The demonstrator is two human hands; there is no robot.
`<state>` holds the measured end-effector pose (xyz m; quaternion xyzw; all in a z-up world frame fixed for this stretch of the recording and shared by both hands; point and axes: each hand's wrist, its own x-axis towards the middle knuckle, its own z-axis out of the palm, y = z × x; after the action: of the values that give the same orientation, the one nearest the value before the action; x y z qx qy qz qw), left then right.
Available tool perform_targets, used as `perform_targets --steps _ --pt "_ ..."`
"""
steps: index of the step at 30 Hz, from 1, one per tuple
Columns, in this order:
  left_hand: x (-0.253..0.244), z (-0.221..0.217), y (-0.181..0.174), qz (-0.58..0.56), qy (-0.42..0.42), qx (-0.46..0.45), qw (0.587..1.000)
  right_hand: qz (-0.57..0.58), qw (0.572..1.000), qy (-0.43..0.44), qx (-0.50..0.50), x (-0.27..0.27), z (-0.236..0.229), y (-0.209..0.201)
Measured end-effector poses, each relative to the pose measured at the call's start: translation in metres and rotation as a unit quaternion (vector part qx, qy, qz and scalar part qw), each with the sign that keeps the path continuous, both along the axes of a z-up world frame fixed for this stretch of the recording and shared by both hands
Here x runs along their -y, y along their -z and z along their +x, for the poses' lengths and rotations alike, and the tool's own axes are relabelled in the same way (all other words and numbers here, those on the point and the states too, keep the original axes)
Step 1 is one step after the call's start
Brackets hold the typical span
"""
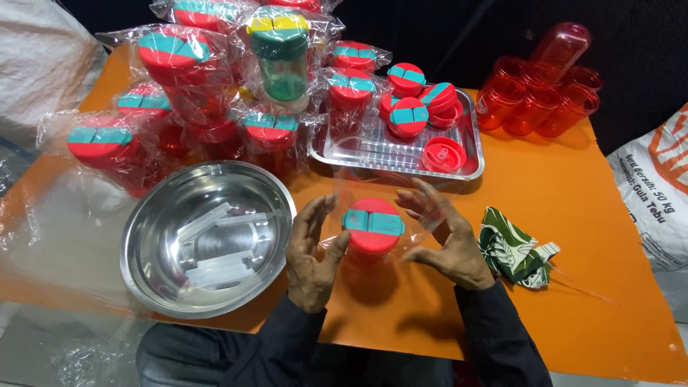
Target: Packaging small plastic containers into bags and placing paper inserts into red cups using a small stick.
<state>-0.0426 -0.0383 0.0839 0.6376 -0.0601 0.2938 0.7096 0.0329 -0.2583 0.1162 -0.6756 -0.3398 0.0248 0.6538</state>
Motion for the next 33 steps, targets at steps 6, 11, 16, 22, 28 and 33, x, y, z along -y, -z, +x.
perform_targets --steps 6,11,16,22,28,33 --pt "-0.019 0.019 -0.019 0.049 -0.003 -0.046 0.998 -0.055 0.997 0.047 0.009 -0.003 0.001 -0.004" --pt "-0.026 0.033 -0.014 0.065 -0.014 -0.063 0.996 -0.032 0.998 0.051 0.032 -0.016 -0.008 -0.03" --pt "-0.031 0.038 -0.011 0.079 0.002 -0.068 0.995 -0.041 0.998 0.049 0.022 -0.014 -0.006 -0.028" --pt "-0.034 0.036 -0.019 0.112 -0.01 -0.035 0.993 -0.011 0.999 0.051 0.01 -0.015 -0.005 -0.027" --pt "-0.032 0.035 -0.023 0.112 -0.018 -0.074 0.991 -0.033 0.999 0.032 0.002 -0.012 -0.003 -0.026" --pt "-0.034 0.034 -0.035 0.026 0.008 -0.114 0.993 -0.009 0.995 0.065 -0.079 -0.005 -0.003 -0.018"
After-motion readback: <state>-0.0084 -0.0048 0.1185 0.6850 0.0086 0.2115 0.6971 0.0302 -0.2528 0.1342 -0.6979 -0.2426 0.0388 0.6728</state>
